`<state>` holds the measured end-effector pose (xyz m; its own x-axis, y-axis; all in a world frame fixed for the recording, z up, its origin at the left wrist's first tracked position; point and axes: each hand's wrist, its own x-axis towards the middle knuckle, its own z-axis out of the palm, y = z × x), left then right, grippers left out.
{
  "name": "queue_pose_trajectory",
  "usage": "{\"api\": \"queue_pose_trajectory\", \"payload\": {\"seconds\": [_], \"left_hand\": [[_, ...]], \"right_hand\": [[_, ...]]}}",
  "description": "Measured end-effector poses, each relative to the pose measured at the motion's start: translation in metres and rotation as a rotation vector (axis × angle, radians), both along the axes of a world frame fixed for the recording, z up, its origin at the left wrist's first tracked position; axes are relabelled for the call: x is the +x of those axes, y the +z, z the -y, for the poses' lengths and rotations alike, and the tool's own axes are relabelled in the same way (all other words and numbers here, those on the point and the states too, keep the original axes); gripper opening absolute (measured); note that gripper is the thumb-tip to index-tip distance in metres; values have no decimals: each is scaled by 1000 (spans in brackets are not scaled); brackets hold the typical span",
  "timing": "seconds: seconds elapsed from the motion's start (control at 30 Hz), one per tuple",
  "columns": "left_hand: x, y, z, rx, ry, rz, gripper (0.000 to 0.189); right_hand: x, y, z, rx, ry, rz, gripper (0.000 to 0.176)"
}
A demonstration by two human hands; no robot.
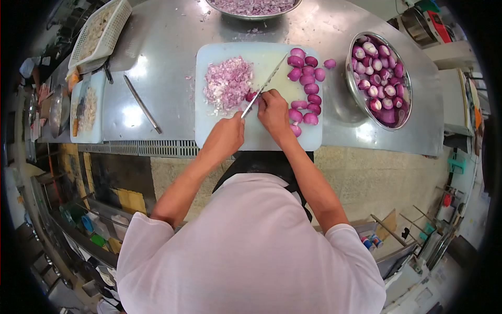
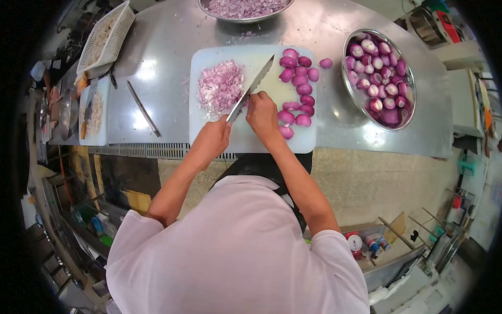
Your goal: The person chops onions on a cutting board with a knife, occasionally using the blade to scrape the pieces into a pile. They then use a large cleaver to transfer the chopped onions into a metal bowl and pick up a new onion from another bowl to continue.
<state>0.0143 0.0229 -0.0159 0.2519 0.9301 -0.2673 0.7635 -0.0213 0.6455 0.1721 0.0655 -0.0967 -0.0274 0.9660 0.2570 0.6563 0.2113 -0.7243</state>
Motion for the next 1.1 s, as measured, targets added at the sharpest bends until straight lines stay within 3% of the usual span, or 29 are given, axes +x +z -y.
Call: {"api": "queue_pose_trajectory", "payload": {"seconds": [0.37,0.43,0.57,0.67,0.87,0.97,1.07,1.1], "left_hand": [[-20,-20,-8,93,56,-59,23],[-19,2,-12,42,95,-16,23],[-13,-14,-11,22,65,-45,25],[-11,6,-13,9,49,-55,24],[0,-22,-19,48,11,14,24],[2,3,-16,-3,71,30,21],[6,-35,-17,74,40,19,21],[5,-29,-18,69,41,18,21]], "right_hand": [[4,-3,9,-50,-12,63,13],[6,-1,6,-59,-4,62,13],[4,0,1,-46,2,31,12],[5,0,-1,-41,15,37,12],[3,-4,-1,-47,20,25,12],[5,-2,0,-49,11,30,12],[4,-2,-2,-49,1,42,12],[4,-3,-1,-41,2,53,13]]}}
